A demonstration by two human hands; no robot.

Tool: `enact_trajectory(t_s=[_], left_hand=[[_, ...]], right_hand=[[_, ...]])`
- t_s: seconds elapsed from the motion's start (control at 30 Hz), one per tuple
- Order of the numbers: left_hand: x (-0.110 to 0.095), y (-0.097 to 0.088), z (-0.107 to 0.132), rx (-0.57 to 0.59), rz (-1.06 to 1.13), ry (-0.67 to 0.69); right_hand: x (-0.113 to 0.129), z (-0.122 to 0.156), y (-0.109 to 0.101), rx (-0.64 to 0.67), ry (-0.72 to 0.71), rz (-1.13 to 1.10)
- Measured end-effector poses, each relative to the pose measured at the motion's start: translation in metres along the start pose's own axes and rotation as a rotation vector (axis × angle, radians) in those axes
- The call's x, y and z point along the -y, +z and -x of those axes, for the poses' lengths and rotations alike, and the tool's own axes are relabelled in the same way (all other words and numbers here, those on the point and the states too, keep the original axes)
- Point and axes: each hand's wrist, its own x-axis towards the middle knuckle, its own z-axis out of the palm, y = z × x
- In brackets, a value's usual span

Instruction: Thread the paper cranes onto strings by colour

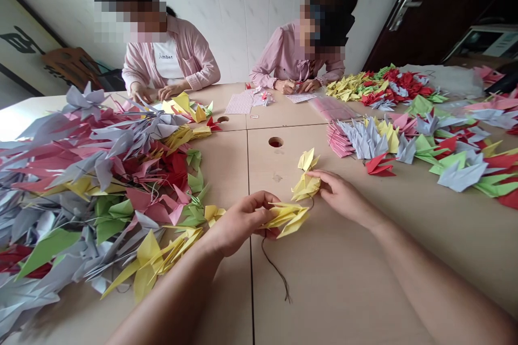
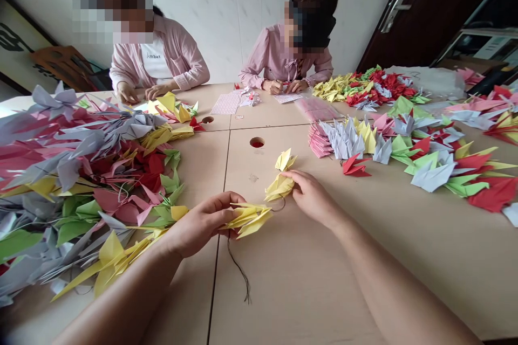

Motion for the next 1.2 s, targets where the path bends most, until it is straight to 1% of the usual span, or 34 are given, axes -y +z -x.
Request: enact_trajectory(t_s=[0.1,0.17,0.23,0.3,0.37,0.4,0.47,0.53,0.6,0.7,0.83,0.9,1.0,1.1,1.2], left_hand=[[-0.003,0.003,0.005,0.117,0.003,-0.085],[-0.005,0.005,0.007,0.151,-0.026,-0.122],[-0.006,0.006,0.008,0.149,-0.028,-0.133],[-0.008,0.005,0.008,0.134,0.019,-0.126],[-0.009,0.003,0.008,0.129,0.096,-0.101],[-0.009,0.002,0.008,0.129,0.133,-0.088],[-0.010,0.002,0.008,0.128,0.181,-0.071],[-0.011,0.002,0.010,0.147,0.198,-0.072],[-0.011,0.004,0.012,0.191,0.188,-0.083],[-0.011,0.007,0.014,0.249,0.143,-0.093],[-0.010,0.007,0.015,0.260,0.104,-0.098],[-0.009,0.007,0.015,0.256,0.089,-0.102],[-0.008,0.007,0.015,0.246,0.074,-0.106],[-0.008,0.007,0.013,0.223,0.073,-0.110],[-0.009,0.008,0.012,0.174,0.085,-0.106]], right_hand=[[0.005,-0.001,-0.001,-0.006,0.040,-0.040],[0.008,-0.001,-0.004,-0.010,0.093,-0.096],[0.010,-0.001,-0.007,0.015,0.163,-0.193],[0.010,-0.001,-0.011,0.038,0.220,-0.292],[0.009,-0.002,-0.011,0.003,0.244,-0.342],[0.008,-0.002,-0.011,-0.028,0.240,-0.340],[0.008,-0.004,-0.007,-0.074,0.192,-0.265],[0.008,-0.006,-0.002,-0.081,0.120,-0.147],[0.010,-0.008,0.004,-0.083,0.075,-0.046],[0.011,-0.009,0.011,-0.139,0.085,0.051],[0.005,-0.011,0.013,-0.269,0.124,0.180],[0.002,-0.012,0.014,-0.289,0.128,0.142],[0.000,-0.014,0.016,-0.269,0.108,0.051],[0.000,-0.014,0.016,-0.264,0.073,0.009],[0.000,-0.013,0.010,-0.330,0.035,0.012]])
